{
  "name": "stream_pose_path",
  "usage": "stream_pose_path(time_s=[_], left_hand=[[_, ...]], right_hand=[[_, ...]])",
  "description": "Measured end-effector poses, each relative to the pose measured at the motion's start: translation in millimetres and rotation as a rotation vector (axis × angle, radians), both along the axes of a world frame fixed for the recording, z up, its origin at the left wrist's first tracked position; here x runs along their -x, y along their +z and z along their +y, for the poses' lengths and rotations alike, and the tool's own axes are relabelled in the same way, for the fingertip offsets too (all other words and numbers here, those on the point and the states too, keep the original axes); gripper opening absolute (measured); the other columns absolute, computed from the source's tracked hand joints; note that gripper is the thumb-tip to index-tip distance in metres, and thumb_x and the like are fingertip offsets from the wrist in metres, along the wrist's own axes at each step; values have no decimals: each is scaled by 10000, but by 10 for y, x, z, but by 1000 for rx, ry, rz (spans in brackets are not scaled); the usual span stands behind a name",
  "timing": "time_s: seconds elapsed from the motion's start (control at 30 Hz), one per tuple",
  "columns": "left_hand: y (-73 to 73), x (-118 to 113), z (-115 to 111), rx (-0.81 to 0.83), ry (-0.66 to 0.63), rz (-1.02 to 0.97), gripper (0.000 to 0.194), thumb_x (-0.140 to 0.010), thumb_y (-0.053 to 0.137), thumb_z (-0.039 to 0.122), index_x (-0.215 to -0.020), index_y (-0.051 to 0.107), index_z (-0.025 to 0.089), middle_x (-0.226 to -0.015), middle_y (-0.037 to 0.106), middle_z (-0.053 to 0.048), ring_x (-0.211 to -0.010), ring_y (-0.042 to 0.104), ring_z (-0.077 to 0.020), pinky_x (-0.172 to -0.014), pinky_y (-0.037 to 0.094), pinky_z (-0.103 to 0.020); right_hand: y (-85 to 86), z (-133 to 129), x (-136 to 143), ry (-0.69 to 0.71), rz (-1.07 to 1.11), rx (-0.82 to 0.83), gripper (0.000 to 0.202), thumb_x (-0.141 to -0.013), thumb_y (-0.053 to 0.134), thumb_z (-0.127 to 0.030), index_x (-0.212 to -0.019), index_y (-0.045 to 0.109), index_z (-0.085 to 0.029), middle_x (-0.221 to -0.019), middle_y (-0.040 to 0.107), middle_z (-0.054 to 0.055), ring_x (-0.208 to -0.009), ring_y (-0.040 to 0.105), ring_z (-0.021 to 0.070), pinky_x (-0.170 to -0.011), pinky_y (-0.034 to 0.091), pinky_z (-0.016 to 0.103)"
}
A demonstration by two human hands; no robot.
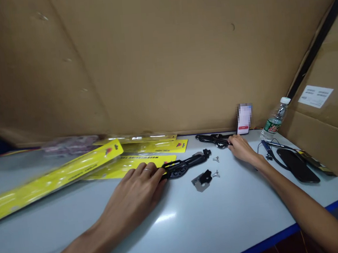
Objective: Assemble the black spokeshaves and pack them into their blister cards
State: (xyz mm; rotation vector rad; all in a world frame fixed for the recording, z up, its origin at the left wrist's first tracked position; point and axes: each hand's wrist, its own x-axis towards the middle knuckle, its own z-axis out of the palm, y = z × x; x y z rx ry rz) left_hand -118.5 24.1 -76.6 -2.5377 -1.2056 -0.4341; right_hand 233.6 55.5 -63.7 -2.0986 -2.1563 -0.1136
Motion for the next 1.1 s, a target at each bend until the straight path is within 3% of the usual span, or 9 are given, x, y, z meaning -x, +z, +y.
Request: stream_pose_path(time_s=[0.17,0.33,0.57,0.67,0.77,0.97,1.1], left_hand=[[-7,-28,-19,1,-48,-36,332,-999,390,272,-942,703,180,-944,659,-128,-879,571,-308,-753,452,-443],[9,-39,-43,-29,-89,-135,290,-1004,399,266,-1093,662,182,-1024,656,-126,-926,560,-303,-778,460,-439],[112,-104,-256,-146,-237,-202,419,-1020,456,400,-1335,524,133,-1177,634,-164,-1054,543,-333,-854,456,-463],[87,-136,-348,-17,-330,-133,413,-1006,488,472,-1250,583,152,-1061,661,-122,-962,568,-305,-820,459,-442],[57,-160,-394,141,-369,-69,299,-1001,510,435,-1056,638,171,-930,655,-87,-889,586,-280,-789,463,-422],[29,-170,-360,296,-361,-54,144,-992,491,232,-898,590,186,-866,641,-59,-779,586,-227,-686,439,-352],[19,-170,-355,358,-322,-81,161,-1004,449,217,-929,586,177,-869,631,-57,-776,597,-226,-657,436,-336]], right_hand=[[6,-55,-13,-17,76,22,193,-973,499,-147,-1108,633,-120,-1049,719,156,-971,652,252,-772,385,300],[106,-154,29,29,151,8,189,-957,506,-146,-1110,614,-124,-1072,710,151,-981,637,250,-764,389,300],[391,-692,435,357,279,238,82,-883,584,-131,-884,622,-205,-830,669,2,-770,587,166,-676,396,264],[447,-922,612,458,320,350,126,-882,572,-99,-891,605,-220,-809,647,-9,-751,571,163,-660,395,265],[417,-1031,694,465,315,371,115,-902,564,-113,-899,580,-227,-837,641,-8,-788,574,172,-677,408,274],[270,-985,723,481,313,337,107,-903,582,-112,-910,567,-218,-940,651,14,-863,595,181,-752,439,295],[313,-974,740,498,266,269,63,-913,610,-153,-924,609,-215,-939,660,25,-871,600,188,-762,425,305]])
